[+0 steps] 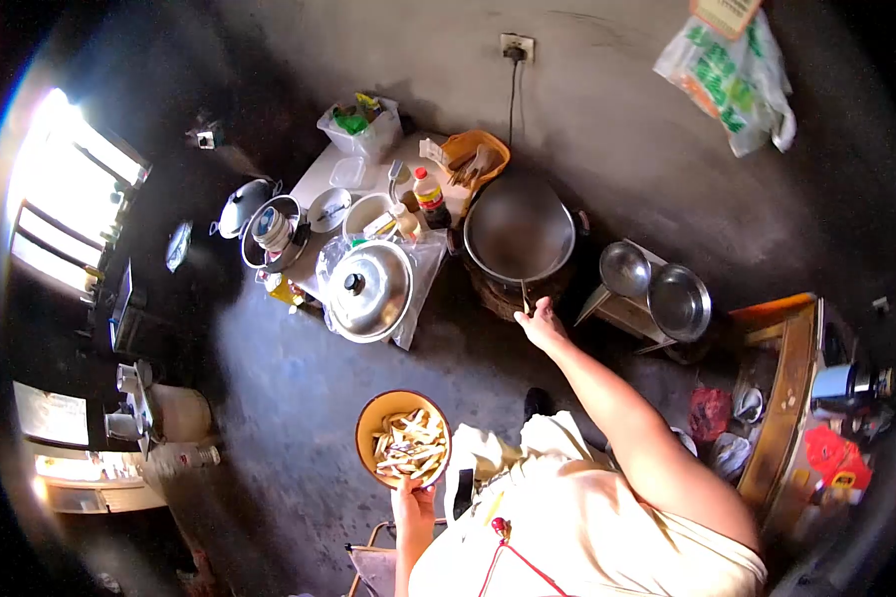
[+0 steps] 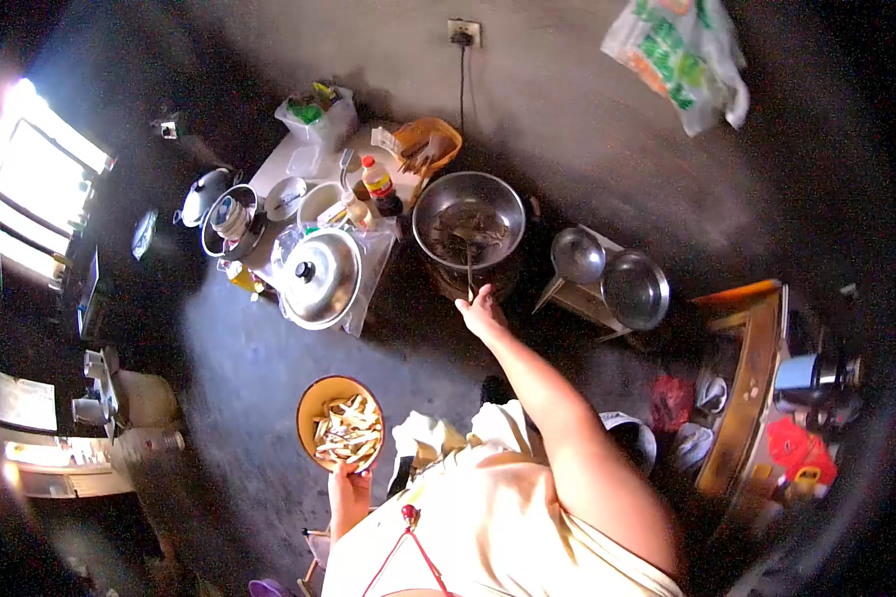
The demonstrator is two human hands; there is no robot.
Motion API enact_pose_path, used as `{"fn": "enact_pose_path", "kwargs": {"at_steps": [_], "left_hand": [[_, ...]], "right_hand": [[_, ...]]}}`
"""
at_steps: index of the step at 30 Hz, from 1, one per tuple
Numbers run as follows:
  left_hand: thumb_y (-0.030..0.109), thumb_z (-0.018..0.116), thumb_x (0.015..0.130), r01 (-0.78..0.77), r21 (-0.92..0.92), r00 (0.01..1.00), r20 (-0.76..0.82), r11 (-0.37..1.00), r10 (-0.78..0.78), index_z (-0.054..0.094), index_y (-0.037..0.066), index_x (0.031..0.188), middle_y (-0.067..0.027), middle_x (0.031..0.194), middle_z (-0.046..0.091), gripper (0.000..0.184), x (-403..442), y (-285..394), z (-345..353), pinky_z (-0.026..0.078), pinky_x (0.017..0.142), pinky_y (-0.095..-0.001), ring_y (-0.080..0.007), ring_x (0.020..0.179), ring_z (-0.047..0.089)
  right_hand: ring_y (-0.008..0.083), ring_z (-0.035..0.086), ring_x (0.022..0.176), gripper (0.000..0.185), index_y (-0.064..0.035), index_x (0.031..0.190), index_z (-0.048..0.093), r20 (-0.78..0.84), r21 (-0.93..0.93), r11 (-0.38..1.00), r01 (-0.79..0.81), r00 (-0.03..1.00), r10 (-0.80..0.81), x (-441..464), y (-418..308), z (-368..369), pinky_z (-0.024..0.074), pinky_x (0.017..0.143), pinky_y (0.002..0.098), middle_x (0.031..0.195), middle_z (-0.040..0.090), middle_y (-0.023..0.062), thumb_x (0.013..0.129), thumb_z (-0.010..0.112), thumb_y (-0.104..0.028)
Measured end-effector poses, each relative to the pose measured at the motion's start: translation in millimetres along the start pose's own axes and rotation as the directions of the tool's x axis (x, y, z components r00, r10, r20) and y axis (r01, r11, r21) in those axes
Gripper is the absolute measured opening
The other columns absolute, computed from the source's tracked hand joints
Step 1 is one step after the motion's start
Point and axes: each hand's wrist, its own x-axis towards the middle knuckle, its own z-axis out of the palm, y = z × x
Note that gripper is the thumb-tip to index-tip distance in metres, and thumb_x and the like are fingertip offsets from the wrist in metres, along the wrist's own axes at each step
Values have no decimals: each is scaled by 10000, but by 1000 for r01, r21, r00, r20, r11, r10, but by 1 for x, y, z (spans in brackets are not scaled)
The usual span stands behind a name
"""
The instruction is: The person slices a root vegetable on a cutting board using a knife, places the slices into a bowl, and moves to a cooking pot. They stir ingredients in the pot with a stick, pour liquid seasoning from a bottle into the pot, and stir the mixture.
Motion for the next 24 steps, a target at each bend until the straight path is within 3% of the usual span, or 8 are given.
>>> {"fn": "enact_pose_path", "kwargs": {"at_steps": [3,5,10,12,16,18,20,24], "left_hand": [[5,458,757,35,-38,997,-71,999,-38,479,12,1086,-93,932,611,331,15,14,17,467,498,-243,-181,676,602],[5,448,741,57,-36,995,-85,998,-60,473,-7,1109,-103,950,618,370,33,30,34,463,495,-236,-199,672,613],[-2,433,725,124,92,992,-23,988,-122,498,4,1037,-74,892,613,319,100,79,73,467,475,-224,-159,645,591],[18,444,761,95,178,991,76,979,-110,500,21,1056,-69,895,616,300,129,103,93,472,462,-220,-139,643,590],[44,417,847,35,297,973,209,954,-101,390,44,1157,-122,932,593,311,168,149,138,466,482,-263,-179,642,599],[11,416,802,34,324,971,212,945,-108,407,20,1124,-126,865,599,322,187,162,151,469,468,-269,-186,596,590],[39,446,799,21,364,955,267,931,-125,445,28,1109,-108,870,614,310,209,170,151,469,463,-264,-178,595,590],[7,440,768,79,337,970,193,938,-150,454,29,1067,-93,826,605,300,223,179,160,454,489,-278,-172,600,575]], "right_hand": [[354,501,1093,651,-25,1326,212,276,-104,944,-312,903,329,38,-31,-9,405,920,433,1250,465,204,834,499,-341],[377,495,1092,584,-23,1289,273,187,-73,905,-418,886,424,76,-5,17,403,911,450,1247,466,208,848,430,-373],[347,411,1193,732,4,1325,274,230,-122,952,-282,924,304,77,10,7,328,984,452,1313,408,195,857,339,-556],[305,571,994,672,8,1296,285,374,89,923,-374,871,317,61,-25,-1,516,717,398,1219,475,221,843,492,-443],[186,607,636,624,-112,1321,242,449,565,565,-602,798,401,57,-54,49,516,504,319,915,568,144,793,570,-165],[255,599,609,284,-68,1067,487,344,510,604,-613,789,509,74,-50,71,484,494,367,738,590,128,821,491,-209],[368,588,705,271,-38,859,554,-189,164,938,-306,923,334,76,-30,77,467,586,438,798,598,200,838,473,-296],[384,577,799,272,-78,820,581,-48,-81,937,-340,940,337,37,-55,-14,458,675,451,847,604,185,844,476,-329]]}}
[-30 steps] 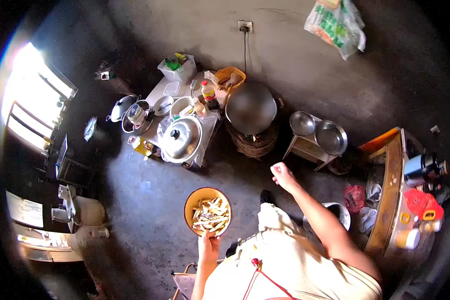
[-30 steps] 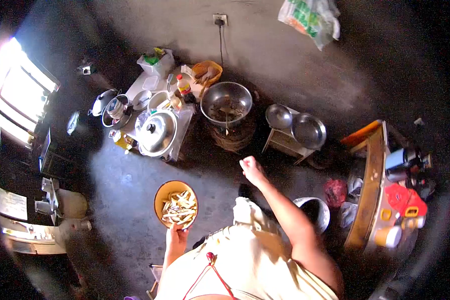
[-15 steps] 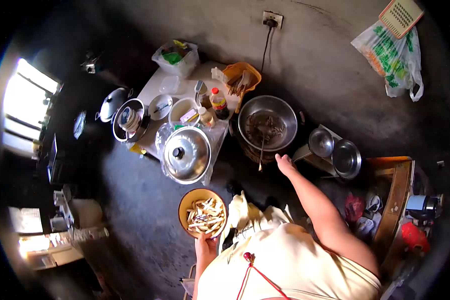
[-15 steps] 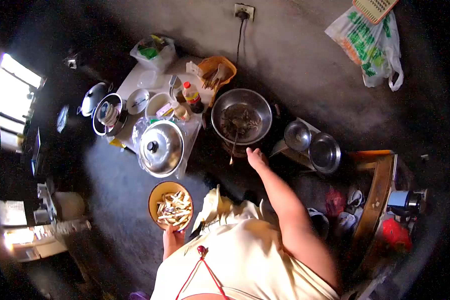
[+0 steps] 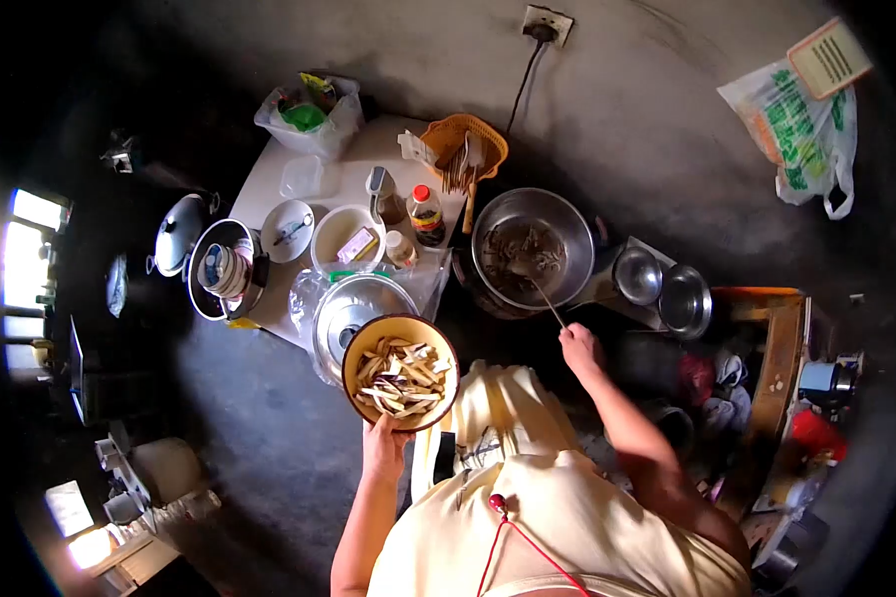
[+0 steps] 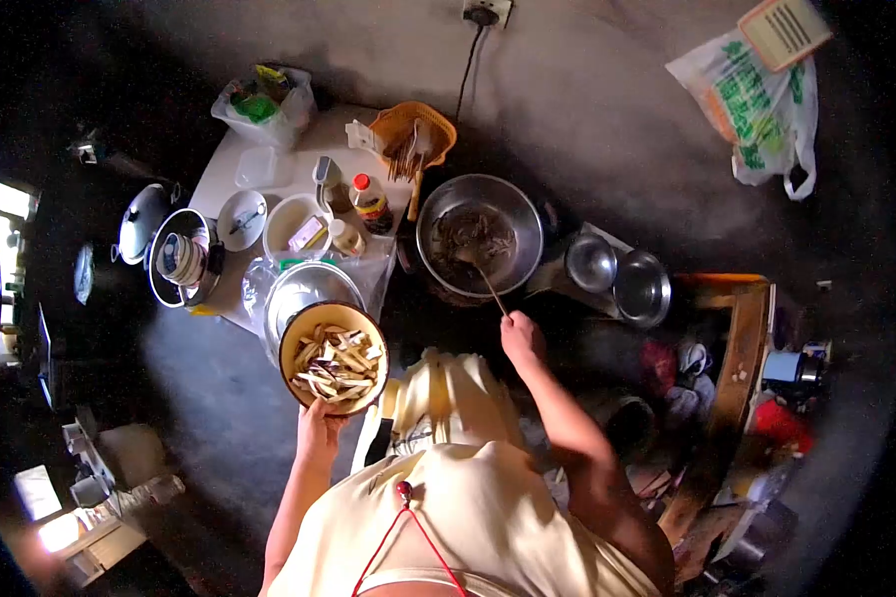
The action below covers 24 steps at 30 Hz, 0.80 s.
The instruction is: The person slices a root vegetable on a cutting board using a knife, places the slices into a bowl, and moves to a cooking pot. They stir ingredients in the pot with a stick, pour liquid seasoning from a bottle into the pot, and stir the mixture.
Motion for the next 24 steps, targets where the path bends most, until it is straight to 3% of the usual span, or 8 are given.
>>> {"fn": "enact_pose_path", "kwargs": {"at_steps": [5,8,13,17,19,21,22,24], "left_hand": [[13,441,773,35,-29,999,-15,999,-35,434,40,1088,-101,828,599,317,16,-4,-8,460,481,-279,-170,579,563],[5,431,767,41,-32,999,-8,999,-41,426,38,1094,-103,827,590,328,20,-7,-15,470,473,-282,-179,566,558],[-11,420,753,19,-42,999,-33,999,-20,414,24,1104,-118,849,576,353,19,-4,-12,475,470,-289,-190,576,562],[-9,418,762,25,-46,998,-52,999,-28,405,32,1120,-118,870,581,361,16,-2,-7,473,475,-279,-185,601,572],[-4,417,774,44,-33,998,-46,998,-46,391,38,1137,-115,885,588,366,17,-4,-9,470,482,-270,-182,616,582],[-8,424,768,41,-29,999,-35,999,-42,403,39,1145,-111,927,593,380,14,-3,-6,473,481,-254,-185,662,598],[-12,431,763,35,-27,999,-22,999,-35,415,39,1153,-108,969,599,394,14,-3,-4,475,479,-238,-188,708,615],[-7,428,776,40,-26,999,-9,999,-40,404,41,1168,-112,984,597,396,17,-5,-5,483,488,-242,-195,724,619]], "right_hand": [[378,584,823,251,-86,874,577,43,-232,972,21,999,-12,-21,-8,-15,467,700,467,868,620,160,864,461,-309],[387,572,849,297,-34,863,563,-92,-143,990,16,995,-29,23,-19,8,454,710,474,868,601,207,900,409,-285],[335,579,887,275,-91,893,622,-222,203,979,-5,974,51,46,2,8,447,754,412,929,626,138,875,423,-280],[288,597,869,260,-68,817,645,-56,379,899,-219,964,258,76,34,50,448,763,364,888,643,128,853,421,-196],[105,429,397,211,-79,768,624,-89,527,850,2,995,53,74,24,58,336,378,261,491,443,-1,860,471,-192],[205,591,638,231,-31,805,617,-222,370,899,234,962,-160,56,-1,50,468,598,321,675,616,87,866,464,-193],[266,609,825,231,-28,832,618,-153,294,939,177,979,-137,45,-19,40,461,743,351,844,645,133,866,454,-186],[298,610,826,220,-58,836,629,-102,277,955,110,991,-85,29,-42,33,467,722,366,845,637,148,857,454,-189]]}}
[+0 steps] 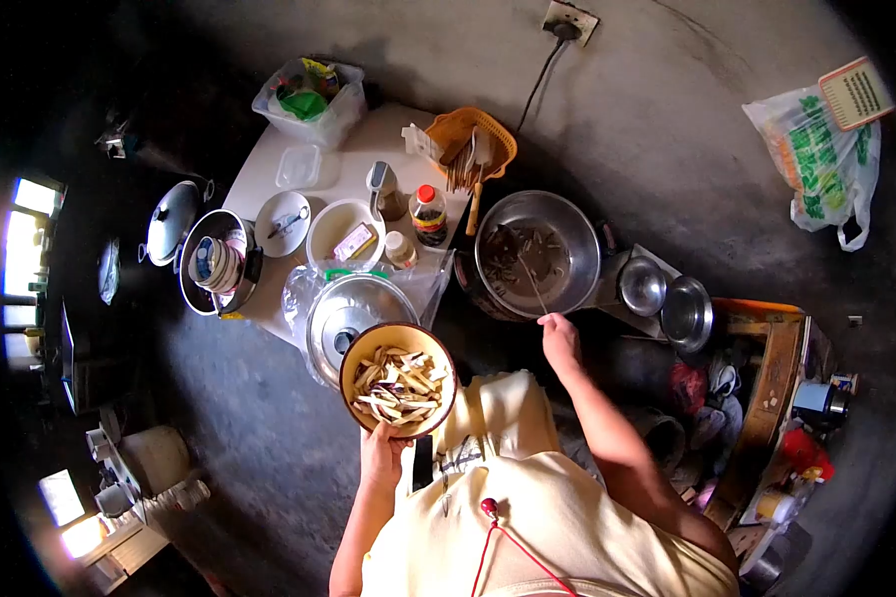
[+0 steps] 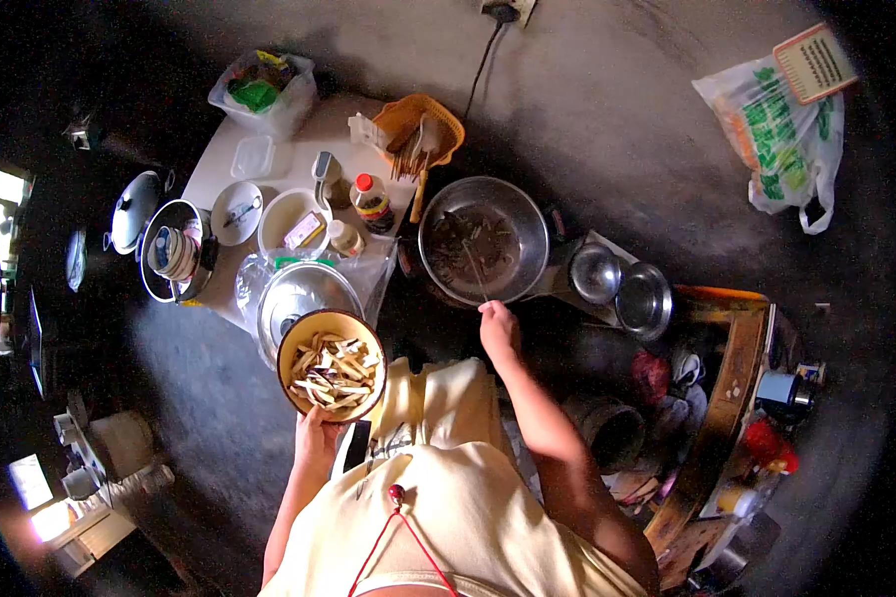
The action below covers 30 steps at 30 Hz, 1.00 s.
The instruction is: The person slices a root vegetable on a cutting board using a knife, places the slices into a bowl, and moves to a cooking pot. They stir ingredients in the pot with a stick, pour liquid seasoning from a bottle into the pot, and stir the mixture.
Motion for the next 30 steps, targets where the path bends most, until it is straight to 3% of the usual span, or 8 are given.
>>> {"fn": "enact_pose_path", "kwargs": {"at_steps": [10,12,15,20,22,23,26,30], "left_hand": [[10,415,794,-18,-12,1000,-24,1000,18,385,41,1177,-111,947,589,386,-2,1,8,482,504,-263,-183,675,606],[18,430,815,-29,-14,999,25,999,30,398,38,1181,-126,1017,596,368,2,-1,1,534,546,-283,-225,781,640],[-38,424,701,4,-13,1000,17,1000,-4,426,14,1134,-138,981,598,435,5,-2,-1,525,538,-277,-221,738,635],[-28,415,716,1,-15,1000,-6,1000,-1,419,12,1145,-138,952,603,431,2,2,4,496,484,-260,-209,667,624],[-28,407,718,25,-4,999,-35,1000,-25,406,17,1159,-132,947,600,443,1,5,5,493,482,-259,-207,676,620],[-27,404,716,22,-17,1000,-15,1000,-22,393,21,1172,-126,950,594,459,2,4,3,493,487,-262,-205,676,617],[-27,402,711,-12,-24,999,-37,1000,11,389,18,1173,-125,935,597,464,4,0,-1,491,485,-264,-208,660,617],[-16,412,732,-25,-19,999,-21,999,25,402,45,1166,-108,918,576,438,-1,6,-2,463,506,-289,-194,658,574]], "right_hand": [[400,575,825,245,-76,895,581,-76,-290,957,-12,997,-11,29,-4,-31,465,692,465,861,614,193,874,444,-278],[411,567,823,247,-71,878,571,-90,-339,941,2,995,-35,46,-5,-30,459,687,474,855,608,201,875,441,-281],[415,563,815,260,-54,853,564,-43,-382,924,-2,999,-15,44,0,-22,453,677,482,849,600,208,879,434,-278],[375,585,782,193,-76,860,569,107,-364,906,215,976,-188,-16,9,-30,462,666,449,801,609,183,876,459,-234],[366,590,776,174,-84,849,579,95,-161,955,249,967,-236,-43,7,-30,467,670,437,786,613,170,873,459,-208],[372,587,794,181,-82,837,590,148,-134,985,112,985,-92,-49,-3,-32,468,684,437,799,615,173,862,464,-209],[328,605,829,199,-78,832,607,169,-182,982,57,985,-26,-30,10,-19,474,719,409,832,629,162,861,459,-207],[387,577,833,222,-73,878,596,71,-357,930,86,995,-65,3,-14,-23,459,711,469,836,617,190,868,451,-240]]}}
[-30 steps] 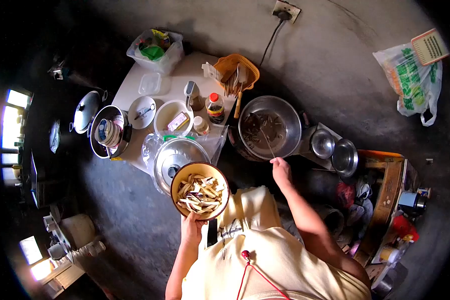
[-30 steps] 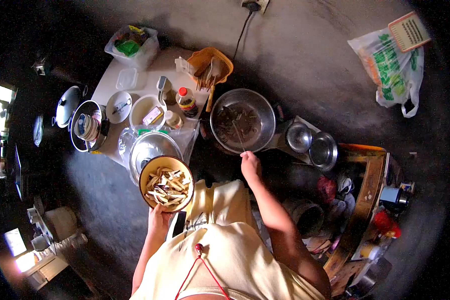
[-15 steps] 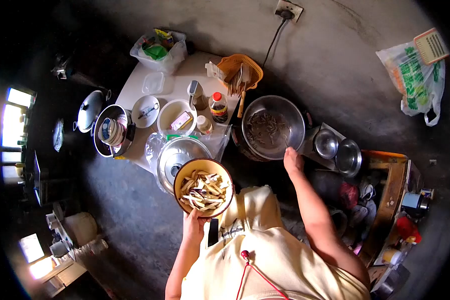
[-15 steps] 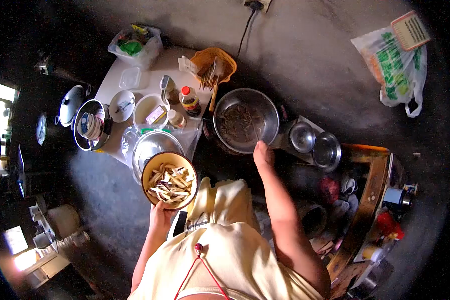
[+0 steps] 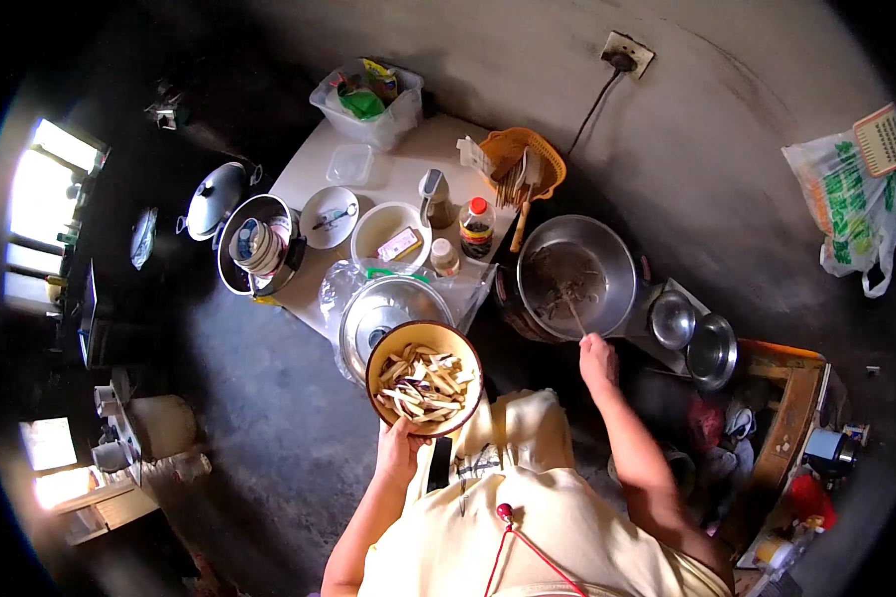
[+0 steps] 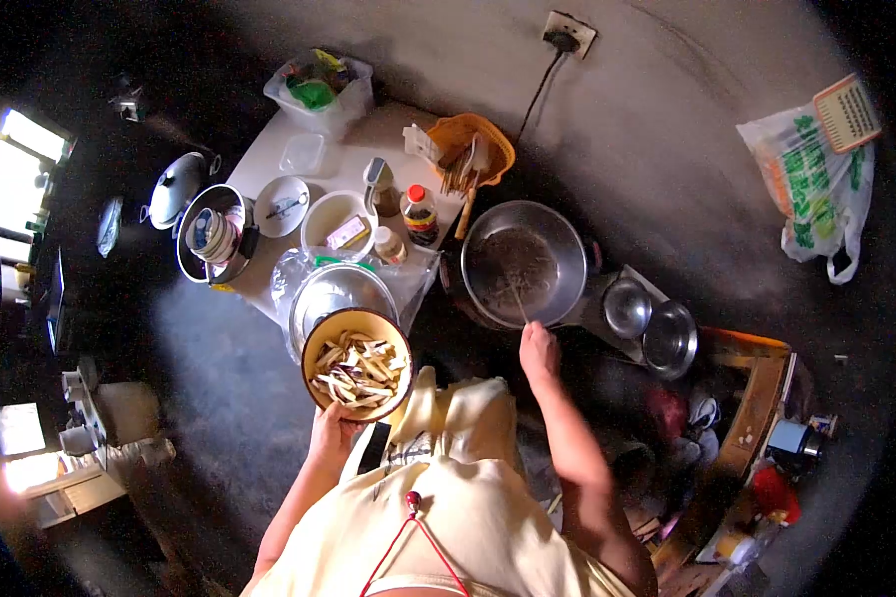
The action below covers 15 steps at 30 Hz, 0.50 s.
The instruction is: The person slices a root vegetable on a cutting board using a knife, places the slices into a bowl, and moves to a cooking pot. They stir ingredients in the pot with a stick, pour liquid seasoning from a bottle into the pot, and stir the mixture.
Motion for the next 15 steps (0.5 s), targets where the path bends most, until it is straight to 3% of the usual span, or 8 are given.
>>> {"fn": "enact_pose_path", "kwargs": {"at_steps": [2,6,7,8,9,10,12,15], "left_hand": [[-8,415,734,4,7,1000,2,1000,-4,400,44,1165,-111,921,575,435,3,-1,-8,460,501,-286,-195,656,573],[-13,404,703,8,28,1000,-16,1000,-8,376,32,1194,-137,998,579,495,1,-1,-8,490,514,-263,-209,734,612],[-13,402,704,-5,19,1000,-21,1000,5,369,32,1204,-139,1017,573,503,-1,-1,-9,491,514,-266,-211,749,612],[-13,400,706,-16,15,1000,-20,1000,16,363,33,1213,-140,1036,567,511,-1,0,-10,491,514,-269,-214,764,613],[6,428,724,-29,-18,999,-33,999,28,388,53,1172,-109,898,559,452,-3,0,-9,463,481,-288,-195,628,561],[7,425,726,-30,-27,999,-13,999,30,384,53,1178,-106,888,565,456,-3,0,-12,469,478,-285,-190,618,564],[13,431,727,12,9,1000,-25,1000,-12,385,54,1178,-103,866,574,455,-5,3,-14,471,476,-276,-179,593,564],[19,422,727,39,32,997,-74,999,-37,389,54,1172,-109,885,587,448,-6,6,-17,473,483,-271,-180,597,576]], "right_hand": [[418,573,746,241,-45,860,549,-109,-69,987,148,982,-155,16,-3,-2,453,635,501,784,604,217,883,441,-260],[397,579,748,207,-75,934,577,-145,-169,949,265,946,-290,50,4,2,457,646,486,775,607,204,870,473,-242],[394,584,752,195,-65,902,585,-17,-258,943,211,975,-223,49,8,-4,462,646,483,774,610,205,863,482,-225],[394,584,752,195,-65,902,585,-26,-258,946,195,978,-208,40,14,-10,462,646,483,774,610,205,863,482,-225],[394,585,764,195,-54,885,585,6,-240,951,194,980,-198,26,21,-18,463,654,481,784,612,205,859,488,-222],[394,586,777,197,-43,867,585,41,-225,955,195,981,-190,11,30,-26,465,663,480,795,614,204,854,494,-218],[395,585,809,215,-41,892,601,7,-63,972,227,974,-227,-17,50,-40,470,702,468,842,619,202,851,499,-225],[383,585,843,246,-86,985,623,46,28,997,65,997,-66,-61,46,-62,471,722,442,878,604,220,844,506,-250]]}}
